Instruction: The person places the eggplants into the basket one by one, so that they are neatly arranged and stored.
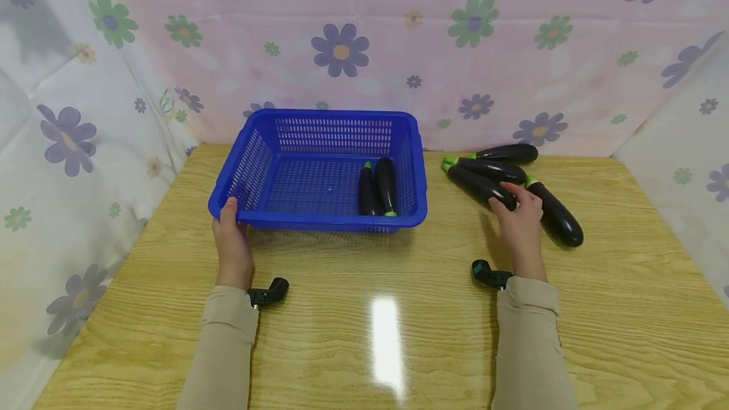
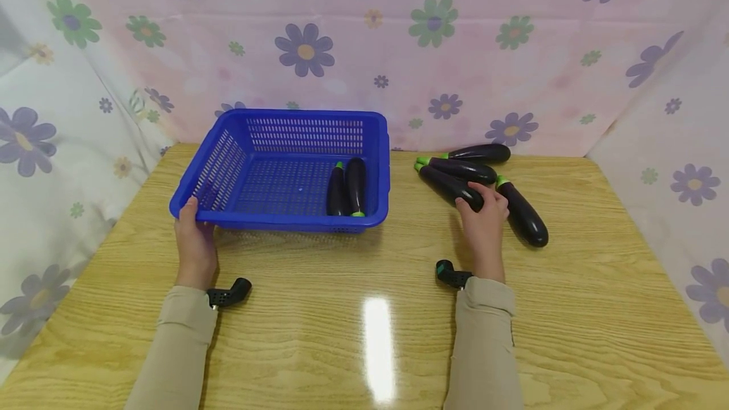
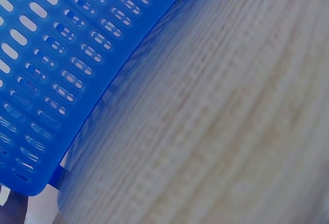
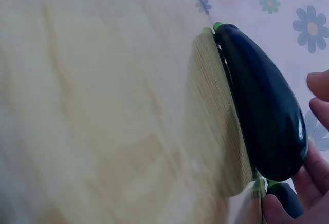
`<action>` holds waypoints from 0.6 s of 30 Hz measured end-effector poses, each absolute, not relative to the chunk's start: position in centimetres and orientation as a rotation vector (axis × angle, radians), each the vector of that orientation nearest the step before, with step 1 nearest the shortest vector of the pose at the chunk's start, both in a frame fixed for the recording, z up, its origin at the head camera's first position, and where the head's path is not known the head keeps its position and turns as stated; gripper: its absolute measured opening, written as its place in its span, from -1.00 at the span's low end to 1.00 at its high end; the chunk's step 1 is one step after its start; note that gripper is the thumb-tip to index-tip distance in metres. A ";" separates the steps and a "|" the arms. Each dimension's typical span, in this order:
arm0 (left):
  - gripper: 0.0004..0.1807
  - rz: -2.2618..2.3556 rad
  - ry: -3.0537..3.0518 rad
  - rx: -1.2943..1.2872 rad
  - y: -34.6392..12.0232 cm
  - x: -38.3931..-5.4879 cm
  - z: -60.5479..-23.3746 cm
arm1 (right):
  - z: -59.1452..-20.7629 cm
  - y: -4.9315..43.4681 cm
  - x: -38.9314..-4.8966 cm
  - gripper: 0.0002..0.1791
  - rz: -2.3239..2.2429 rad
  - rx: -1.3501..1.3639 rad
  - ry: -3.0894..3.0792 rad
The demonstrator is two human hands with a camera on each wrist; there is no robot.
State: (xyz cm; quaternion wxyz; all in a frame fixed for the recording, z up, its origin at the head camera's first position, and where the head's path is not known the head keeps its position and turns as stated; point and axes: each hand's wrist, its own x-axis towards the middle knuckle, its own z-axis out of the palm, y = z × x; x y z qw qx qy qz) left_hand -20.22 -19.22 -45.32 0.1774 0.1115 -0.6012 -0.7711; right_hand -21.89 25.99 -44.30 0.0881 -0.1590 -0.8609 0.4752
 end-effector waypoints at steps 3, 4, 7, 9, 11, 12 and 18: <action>-0.40 -2.188 -1.695 0.300 -19.2 -20.3 -45.3 | -44.4 26.0 -22.0 -0.41 1.393 -0.469 -2.586; -0.40 -2.191 -1.690 0.295 -19.2 -20.3 -45.2 | -44.4 26.0 -22.0 -0.41 1.390 -0.466 -2.594; -0.41 -2.193 -1.680 0.283 -19.2 -20.4 -45.2 | -44.4 26.1 -22.0 -0.40 1.381 -0.440 -2.614; -0.41 -2.193 -1.678 0.279 -19.2 -20.4 -45.2 | -44.5 26.1 -22.1 -0.38 1.373 -0.422 -2.629; -0.42 -2.192 -1.679 0.276 -19.2 -20.4 -45.3 | -44.5 26.1 -22.1 -0.36 1.365 -0.393 -2.649; -0.42 -2.191 -1.678 0.274 -19.2 -20.4 -45.3 | -44.6 26.1 -22.1 -0.36 1.355 -0.378 -2.663; -0.42 -2.188 -1.694 0.277 -19.3 -20.2 -45.4 | -44.6 25.7 -22.1 -0.33 1.311 -0.304 -2.746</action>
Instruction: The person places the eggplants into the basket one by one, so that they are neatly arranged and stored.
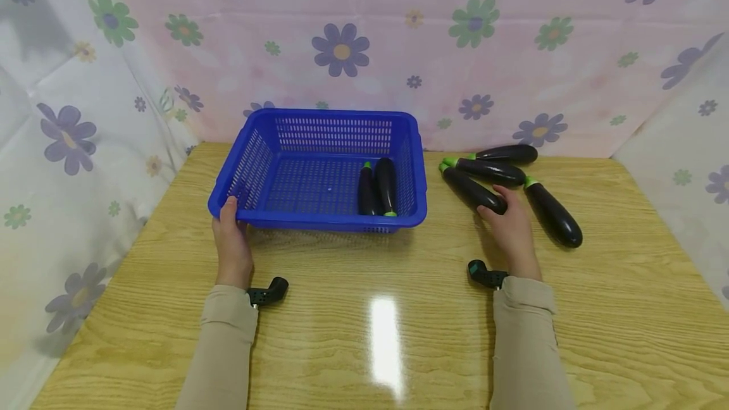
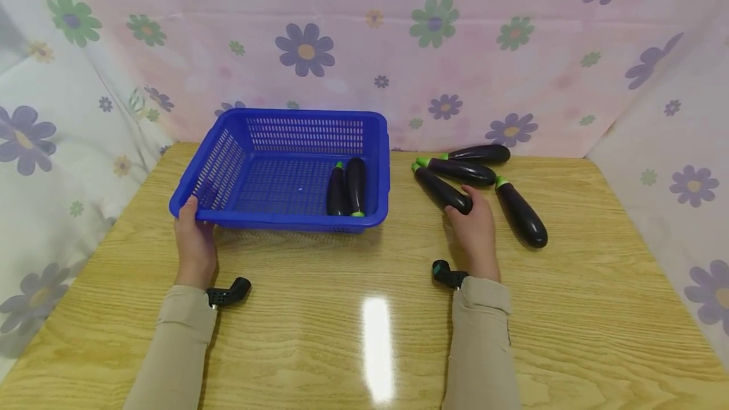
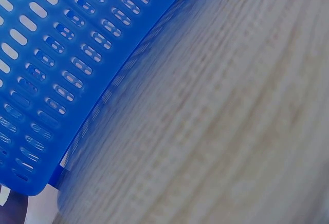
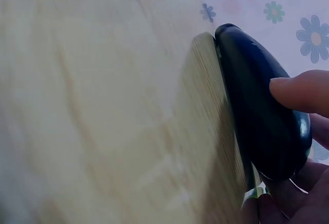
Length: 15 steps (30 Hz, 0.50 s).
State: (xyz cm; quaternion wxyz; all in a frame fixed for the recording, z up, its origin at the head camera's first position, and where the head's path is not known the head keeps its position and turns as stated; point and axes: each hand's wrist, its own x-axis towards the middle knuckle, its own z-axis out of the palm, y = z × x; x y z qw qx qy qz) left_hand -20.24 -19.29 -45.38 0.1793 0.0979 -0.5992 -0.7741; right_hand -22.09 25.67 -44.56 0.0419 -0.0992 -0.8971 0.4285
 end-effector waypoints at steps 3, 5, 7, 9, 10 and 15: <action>-0.41 -2.181 -1.705 0.280 -19.3 -20.3 -45.4 | -44.5 25.6 -22.1 -0.34 1.310 -0.305 -2.761; -0.41 -2.176 -1.710 0.282 -19.4 -20.3 -45.4 | -44.5 25.5 -22.1 -0.33 1.325 -0.315 -2.764; -0.41 -2.176 -1.703 0.283 -19.4 -20.3 -45.4 | -44.4 25.5 -22.2 -0.31 1.345 -0.334 -2.759; -0.41 -2.178 -1.702 0.283 -19.4 -20.3 -45.4 | -44.3 25.4 -22.1 -0.28 1.374 -0.353 -2.737; -0.41 -2.180 -1.700 0.282 -19.4 -20.3 -45.4 | -44.2 25.3 -22.1 -0.27 1.394 -0.363 -2.720; -0.41 -2.190 -1.684 0.277 -19.3 -20.3 -45.3 | -43.8 24.9 -22.0 -0.22 1.477 -0.425 -2.630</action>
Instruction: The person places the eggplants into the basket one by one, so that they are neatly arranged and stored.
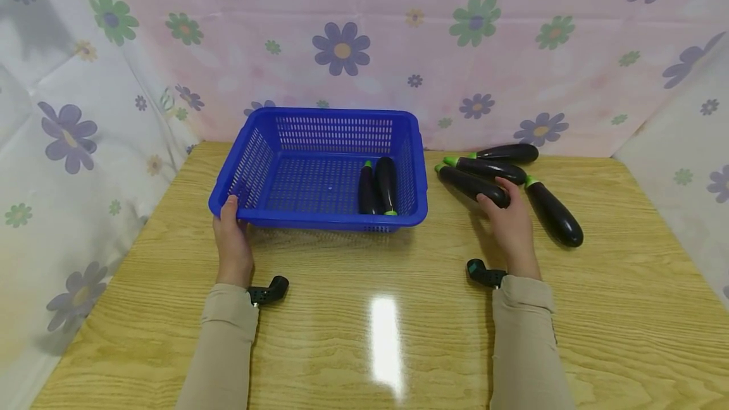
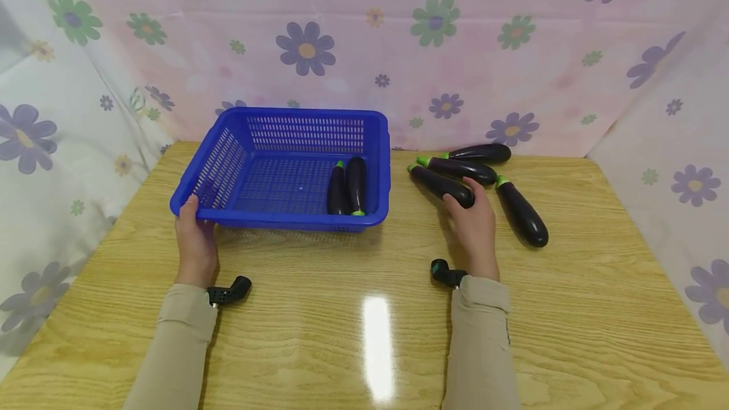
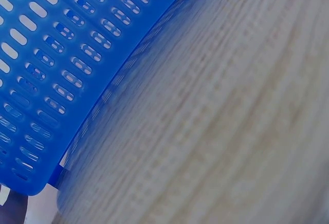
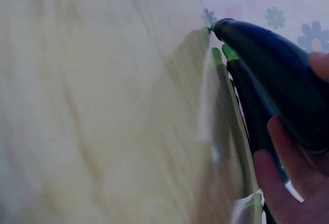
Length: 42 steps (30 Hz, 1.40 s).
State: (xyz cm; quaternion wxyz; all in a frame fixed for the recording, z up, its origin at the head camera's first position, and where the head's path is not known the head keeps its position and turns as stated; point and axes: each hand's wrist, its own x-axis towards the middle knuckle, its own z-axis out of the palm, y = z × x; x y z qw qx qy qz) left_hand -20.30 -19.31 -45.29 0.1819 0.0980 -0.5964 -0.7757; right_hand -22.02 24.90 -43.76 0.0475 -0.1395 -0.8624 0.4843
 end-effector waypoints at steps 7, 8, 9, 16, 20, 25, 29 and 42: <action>-0.43 -2.191 -1.689 0.252 -19.2 -20.4 -45.1 | -43.2 24.3 -22.1 -0.28 1.568 -0.427 -2.445; -0.43 -2.190 -1.690 0.251 -19.2 -20.4 -45.1 | -43.2 24.2 -22.1 -0.29 1.583 -0.421 -2.415; -0.44 -2.191 -1.690 0.252 -19.2 -20.4 -45.1 | -43.1 24.1 -22.2 -0.30 1.600 -0.414 -2.385; -0.41 -2.197 -1.686 0.297 -19.2 -20.2 -45.3 | -42.9 23.8 -22.1 -0.35 1.706 -0.372 -2.228; -0.41 -2.197 -1.673 0.311 -19.3 -20.1 -45.5 | -42.7 23.5 -21.9 -0.40 1.730 -0.333 -2.172; -0.39 -2.196 -1.653 0.301 -19.3 -20.1 -45.6 | -42.0 23.2 -21.8 -0.42 1.789 -0.290 -2.081; -0.41 -2.193 -1.637 0.275 -19.3 -20.2 -45.7 | -41.3 23.1 -21.7 -0.42 1.835 -0.258 -2.021; -0.41 -2.200 -1.649 0.302 -19.3 -20.4 -45.4 | -39.2 22.3 -20.7 -0.49 1.889 -0.144 -1.835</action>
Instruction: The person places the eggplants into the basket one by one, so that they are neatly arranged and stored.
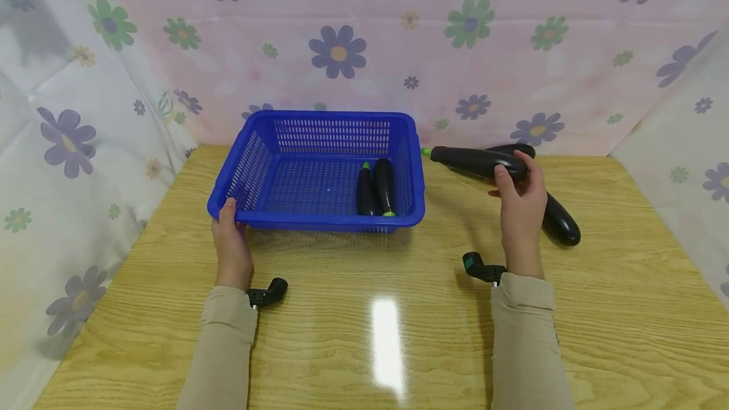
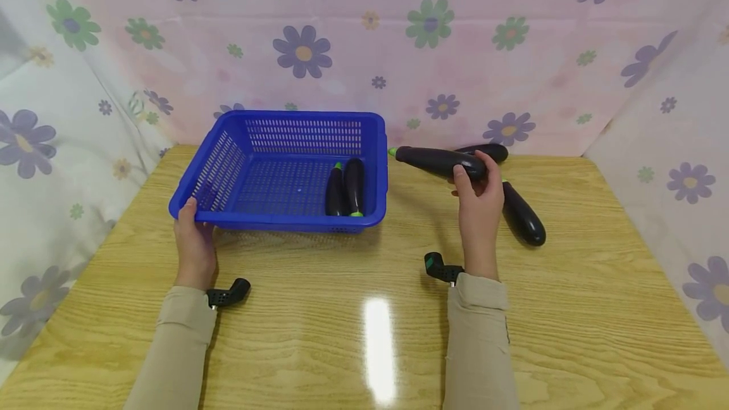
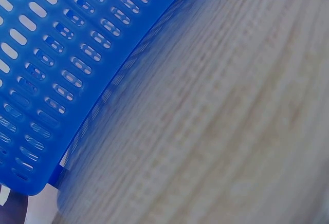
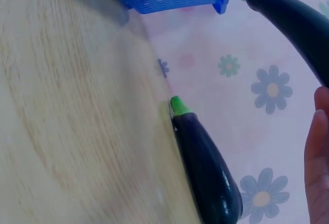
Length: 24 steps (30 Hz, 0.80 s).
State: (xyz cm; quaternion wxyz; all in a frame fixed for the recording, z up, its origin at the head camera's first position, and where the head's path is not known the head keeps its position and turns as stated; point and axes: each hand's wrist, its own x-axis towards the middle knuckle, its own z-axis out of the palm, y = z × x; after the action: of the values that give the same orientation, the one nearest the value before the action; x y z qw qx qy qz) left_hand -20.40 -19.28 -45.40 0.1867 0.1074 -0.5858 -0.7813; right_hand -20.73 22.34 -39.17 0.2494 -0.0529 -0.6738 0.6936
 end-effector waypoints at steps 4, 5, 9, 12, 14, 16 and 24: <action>-0.40 -2.205 -1.641 0.307 -19.3 -20.4 -45.4 | -39.1 22.2 -20.7 -0.48 1.931 -0.098 -1.783; -0.40 -2.205 -1.640 0.309 -19.3 -20.3 -45.4 | -39.1 22.2 -20.8 -0.48 1.939 -0.091 -1.776; -0.40 -2.200 -1.641 0.308 -19.2 -20.3 -45.4 | -39.0 21.9 -21.0 -0.46 1.955 -0.048 -1.766; -0.41 -2.195 -1.638 0.298 -19.2 -20.3 -45.4 | -38.5 21.2 -20.7 -0.46 1.941 -0.023 -1.789; -0.42 -2.194 -1.634 0.292 -19.2 -20.3 -45.5 | -38.1 20.8 -20.4 -0.45 1.930 -0.014 -1.814; -0.42 -2.189 -1.635 0.288 -19.2 -20.4 -45.5 | -37.9 20.4 -20.3 -0.45 1.924 -0.003 -1.833; -0.39 -2.172 -1.670 0.300 -19.3 -20.4 -45.6 | -37.5 19.3 -20.0 -0.48 1.856 0.046 -1.905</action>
State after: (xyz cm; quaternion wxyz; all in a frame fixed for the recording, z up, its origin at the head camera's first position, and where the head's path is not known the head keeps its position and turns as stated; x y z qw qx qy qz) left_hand -20.41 -19.32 -45.62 0.1914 0.1068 -0.5947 -0.7735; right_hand -20.04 19.31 -37.53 0.2385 0.0170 -0.6956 0.6775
